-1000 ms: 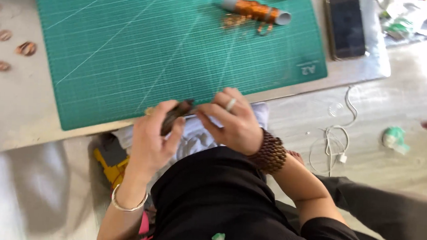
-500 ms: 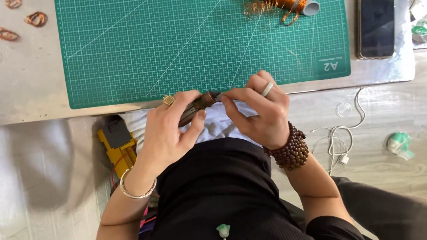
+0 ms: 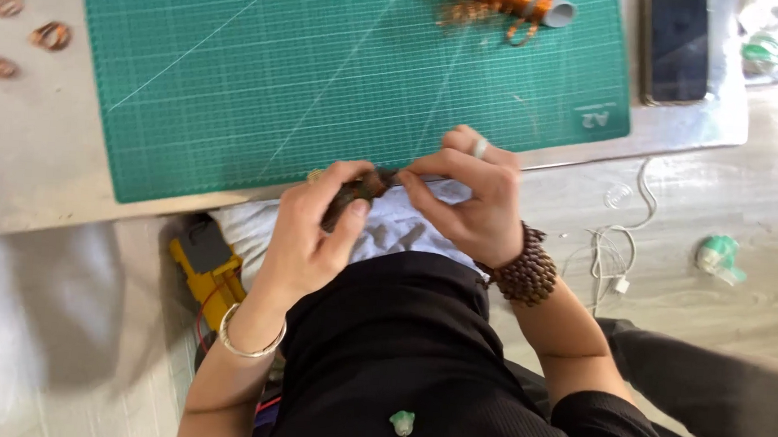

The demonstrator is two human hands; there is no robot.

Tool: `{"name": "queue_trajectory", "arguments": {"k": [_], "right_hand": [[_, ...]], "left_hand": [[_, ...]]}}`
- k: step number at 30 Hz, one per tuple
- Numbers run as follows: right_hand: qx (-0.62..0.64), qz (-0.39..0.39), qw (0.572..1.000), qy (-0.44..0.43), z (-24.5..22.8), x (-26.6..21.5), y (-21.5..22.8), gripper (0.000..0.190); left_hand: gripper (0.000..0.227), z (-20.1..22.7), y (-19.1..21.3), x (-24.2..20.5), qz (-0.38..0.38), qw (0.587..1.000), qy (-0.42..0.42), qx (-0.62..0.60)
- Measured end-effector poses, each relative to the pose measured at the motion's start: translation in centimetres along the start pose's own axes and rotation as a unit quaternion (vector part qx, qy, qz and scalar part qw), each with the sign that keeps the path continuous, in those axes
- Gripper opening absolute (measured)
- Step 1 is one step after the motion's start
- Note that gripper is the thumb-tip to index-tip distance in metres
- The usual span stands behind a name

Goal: The person wraps copper wire around a cylindrical object held in their left hand. They use their right hand to guide the wire and occasionally adjust the object's position. A smartphone is briefly handled and placed on the table.

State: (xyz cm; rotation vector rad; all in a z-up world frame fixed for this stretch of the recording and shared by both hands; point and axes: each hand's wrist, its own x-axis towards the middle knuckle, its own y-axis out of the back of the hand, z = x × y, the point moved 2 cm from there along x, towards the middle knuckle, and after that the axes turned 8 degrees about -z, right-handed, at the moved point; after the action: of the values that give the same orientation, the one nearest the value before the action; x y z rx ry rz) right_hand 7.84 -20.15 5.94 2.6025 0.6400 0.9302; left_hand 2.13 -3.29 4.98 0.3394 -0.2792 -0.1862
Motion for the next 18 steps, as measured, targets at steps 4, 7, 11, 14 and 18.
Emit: {"name": "queue_trajectory", "arguments": {"k": [4, 7, 11, 14, 18], "right_hand": [[0.044, 0.021, 0.999, -0.009, 0.2, 0.0, -0.2, 0.006], [0.064, 0.016, 0.998, -0.01, 0.0, 0.1, -0.2, 0.005], [0.082, 0.031, 0.996, 0.008, 0.4, -0.2, -0.6, 0.006], [0.091, 0.034, 0.995, 0.006, 0.6, -0.5, -0.8, 0.006], [0.089, 0.027, 0.996, -0.002, 1.1, -0.7, -1.1, 0.005]], "left_hand": [[0.03, 0.5, 0.1, 0.7, -0.021, 0.999, -0.023, -0.008], [0.027, -0.5, 0.0, 0.3, -0.027, 0.999, -0.017, -0.012], [0.027, -2.3, -0.1, -0.5, -0.023, 1.0, 0.013, -0.007], [0.028, -2.5, 0.0, -0.8, -0.019, 0.999, 0.026, 0.009], [0.026, -3.4, -0.2, -0.9, -0.02, 0.999, 0.031, -0.009]]}}
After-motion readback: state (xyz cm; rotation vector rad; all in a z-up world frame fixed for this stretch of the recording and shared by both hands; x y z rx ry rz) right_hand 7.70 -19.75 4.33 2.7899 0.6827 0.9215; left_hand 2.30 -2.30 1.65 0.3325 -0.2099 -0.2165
